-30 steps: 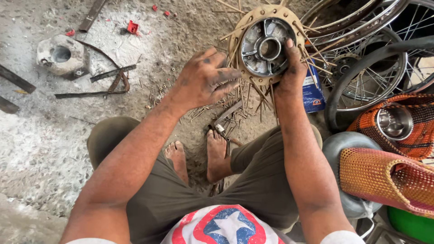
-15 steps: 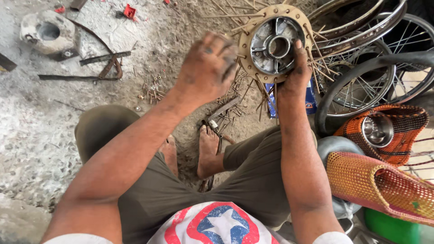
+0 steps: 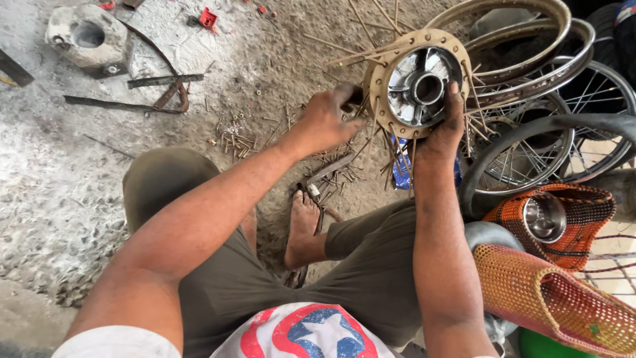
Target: The person hammers metal rods into a bicycle hub and then fits a metal rim onto a wooden ring. They work on the floor surrounded by bicycle parts and tools.
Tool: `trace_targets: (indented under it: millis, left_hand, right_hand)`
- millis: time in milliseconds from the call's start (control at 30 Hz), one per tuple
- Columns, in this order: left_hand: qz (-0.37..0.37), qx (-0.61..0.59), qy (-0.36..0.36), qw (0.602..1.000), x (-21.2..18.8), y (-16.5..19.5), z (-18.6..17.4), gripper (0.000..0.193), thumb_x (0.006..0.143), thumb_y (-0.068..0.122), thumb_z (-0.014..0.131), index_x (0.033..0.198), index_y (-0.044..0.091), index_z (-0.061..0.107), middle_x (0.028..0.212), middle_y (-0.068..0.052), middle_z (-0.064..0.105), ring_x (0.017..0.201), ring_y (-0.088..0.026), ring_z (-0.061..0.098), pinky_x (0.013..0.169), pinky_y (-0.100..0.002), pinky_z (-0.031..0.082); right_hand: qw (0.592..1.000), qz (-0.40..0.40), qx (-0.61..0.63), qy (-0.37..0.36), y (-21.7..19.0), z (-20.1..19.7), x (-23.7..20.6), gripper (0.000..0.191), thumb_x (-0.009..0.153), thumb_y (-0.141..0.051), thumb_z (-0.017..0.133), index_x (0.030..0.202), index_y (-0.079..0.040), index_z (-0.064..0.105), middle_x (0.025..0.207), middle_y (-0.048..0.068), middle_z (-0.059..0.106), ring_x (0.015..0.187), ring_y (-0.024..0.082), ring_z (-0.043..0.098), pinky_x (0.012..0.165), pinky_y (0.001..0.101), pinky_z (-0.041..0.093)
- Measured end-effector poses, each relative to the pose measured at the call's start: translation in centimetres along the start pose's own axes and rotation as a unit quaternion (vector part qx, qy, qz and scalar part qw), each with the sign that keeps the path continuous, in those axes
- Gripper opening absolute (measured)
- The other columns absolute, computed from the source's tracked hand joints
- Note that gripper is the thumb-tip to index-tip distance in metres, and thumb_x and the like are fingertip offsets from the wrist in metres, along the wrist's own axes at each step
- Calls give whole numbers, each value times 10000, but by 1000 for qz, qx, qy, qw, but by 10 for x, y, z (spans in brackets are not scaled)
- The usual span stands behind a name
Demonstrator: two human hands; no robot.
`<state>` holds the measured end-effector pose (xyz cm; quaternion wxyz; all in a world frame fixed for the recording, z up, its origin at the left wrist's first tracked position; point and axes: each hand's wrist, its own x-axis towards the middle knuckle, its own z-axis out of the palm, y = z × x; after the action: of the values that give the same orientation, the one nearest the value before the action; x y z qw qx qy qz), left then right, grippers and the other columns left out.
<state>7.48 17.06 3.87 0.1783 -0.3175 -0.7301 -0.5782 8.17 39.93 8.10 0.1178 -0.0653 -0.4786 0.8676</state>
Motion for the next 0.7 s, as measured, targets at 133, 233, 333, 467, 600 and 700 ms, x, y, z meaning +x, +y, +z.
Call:
trace_targets:
  millis: [133,233,333,467,600,700]
  left_hand:
    - [-274,-87,-78,955,2,-8,7,357,857,151,768,1178,33,666,1036,-143,761,858,-181,737,814,-341,638]
    - [-335,-121,-115,927,3,-9,4,292,872,157,700,1148,68,669,993,-119,755,788,-172,738,754,-341,668]
    - [-277,-22,-135,951,6,-9,-1,214,880,92,634,1086,66,688,920,-97,737,760,-162,702,721,-350,631]
    - [-194,205,-207,937,9,-12,-10,119,909,126,658,991,52,700,833,-90,673,730,-195,627,779,-407,549]
    - [-75,315,-158,933,11,-18,-21,202,866,216,730,954,34,724,911,-131,689,810,-231,626,909,-505,467]
    - [-72,313,-156,934,10,-25,-28,219,952,255,731,990,39,732,1028,-165,715,906,-266,638,980,-520,452]
  right_hand:
    - [1000,8,9,-15,-1,3,-4,603,939,-344,721,1393,17,561,1326,154,654,1227,276,649,1106,400,538]
    - [1000,8,-4,-11,-2,1,-4,576,939,-345,723,1366,16,584,1289,147,671,1200,273,662,1090,397,544]
    - [1000,6,1,-8,-2,-2,-2,549,942,-335,735,1340,24,615,1267,143,687,1180,268,670,1081,393,543]
    - [1000,-6,0,-8,-2,-6,-2,497,950,-304,736,1320,7,623,1241,126,696,1154,257,669,1071,392,541]
    - [1000,1,-10,20,-2,-7,-3,487,941,-294,729,1304,15,631,1225,133,705,1144,263,681,1060,395,552]
    - [1000,3,-13,25,-3,-5,-5,498,940,-295,725,1312,21,628,1239,136,702,1148,264,681,1061,396,548]
